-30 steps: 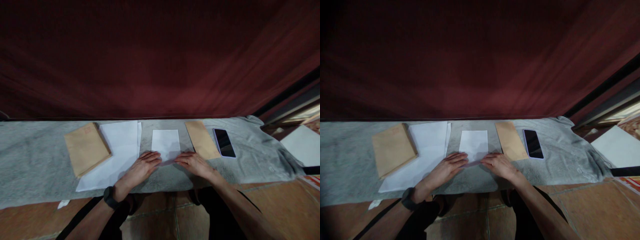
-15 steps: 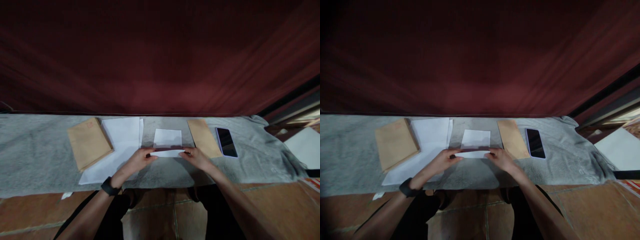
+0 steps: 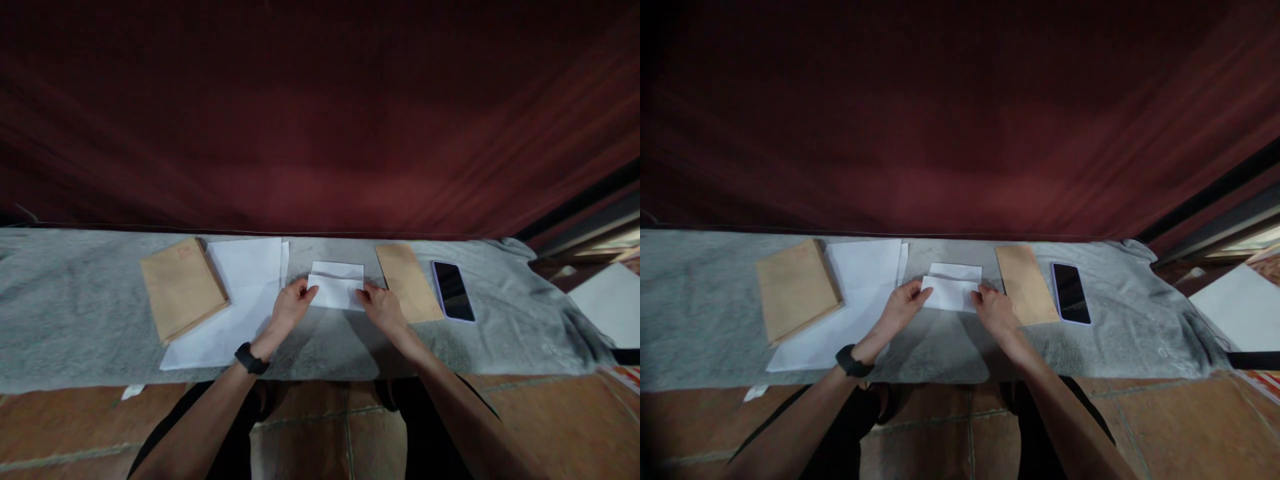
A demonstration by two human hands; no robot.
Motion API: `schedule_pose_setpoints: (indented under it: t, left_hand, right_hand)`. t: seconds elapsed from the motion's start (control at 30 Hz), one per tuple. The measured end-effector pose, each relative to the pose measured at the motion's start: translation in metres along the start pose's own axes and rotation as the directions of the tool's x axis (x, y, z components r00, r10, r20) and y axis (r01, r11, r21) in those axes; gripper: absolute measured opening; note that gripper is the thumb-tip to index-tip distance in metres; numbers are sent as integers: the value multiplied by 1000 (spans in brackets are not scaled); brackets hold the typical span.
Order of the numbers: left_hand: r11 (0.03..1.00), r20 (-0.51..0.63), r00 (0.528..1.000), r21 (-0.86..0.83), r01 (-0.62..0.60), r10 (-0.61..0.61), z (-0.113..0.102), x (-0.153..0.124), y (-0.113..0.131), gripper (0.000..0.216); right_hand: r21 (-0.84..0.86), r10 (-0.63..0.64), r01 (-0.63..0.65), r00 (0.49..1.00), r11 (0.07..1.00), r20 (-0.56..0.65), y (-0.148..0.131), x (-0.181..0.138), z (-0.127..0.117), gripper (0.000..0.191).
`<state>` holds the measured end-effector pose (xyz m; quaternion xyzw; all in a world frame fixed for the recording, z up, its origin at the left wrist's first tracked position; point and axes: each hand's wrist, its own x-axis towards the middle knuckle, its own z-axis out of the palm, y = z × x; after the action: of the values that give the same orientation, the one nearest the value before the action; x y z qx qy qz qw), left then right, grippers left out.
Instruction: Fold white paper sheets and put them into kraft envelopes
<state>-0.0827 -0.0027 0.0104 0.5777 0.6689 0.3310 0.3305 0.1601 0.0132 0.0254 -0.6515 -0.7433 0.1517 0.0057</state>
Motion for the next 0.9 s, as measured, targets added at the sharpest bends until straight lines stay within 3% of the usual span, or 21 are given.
schedule_pose_setpoints:
  t: [0.27, 0.47, 0.67, 0.9]
  left_hand:
    - [989, -63, 994, 112, 96, -89, 8, 19, -2, 28]
    - [995, -125, 987, -23, 97, -99, 12, 29, -6, 22]
    - [966, -67, 990, -238, 102, -121, 14, 31, -10, 31]
    - [989, -95, 994, -140, 46, -60, 15, 34, -11, 31]
  right_hand:
    - [-37, 83, -83, 997, 996, 1, -7, 14, -2, 37]
    - [-33, 86, -87, 996, 996, -5, -10, 19, -6, 35]
    - [-15, 107, -108, 994, 994, -23, -11, 22, -6, 34]
    - [-67, 124, -128, 990, 989, -68, -16, 24, -7, 38]
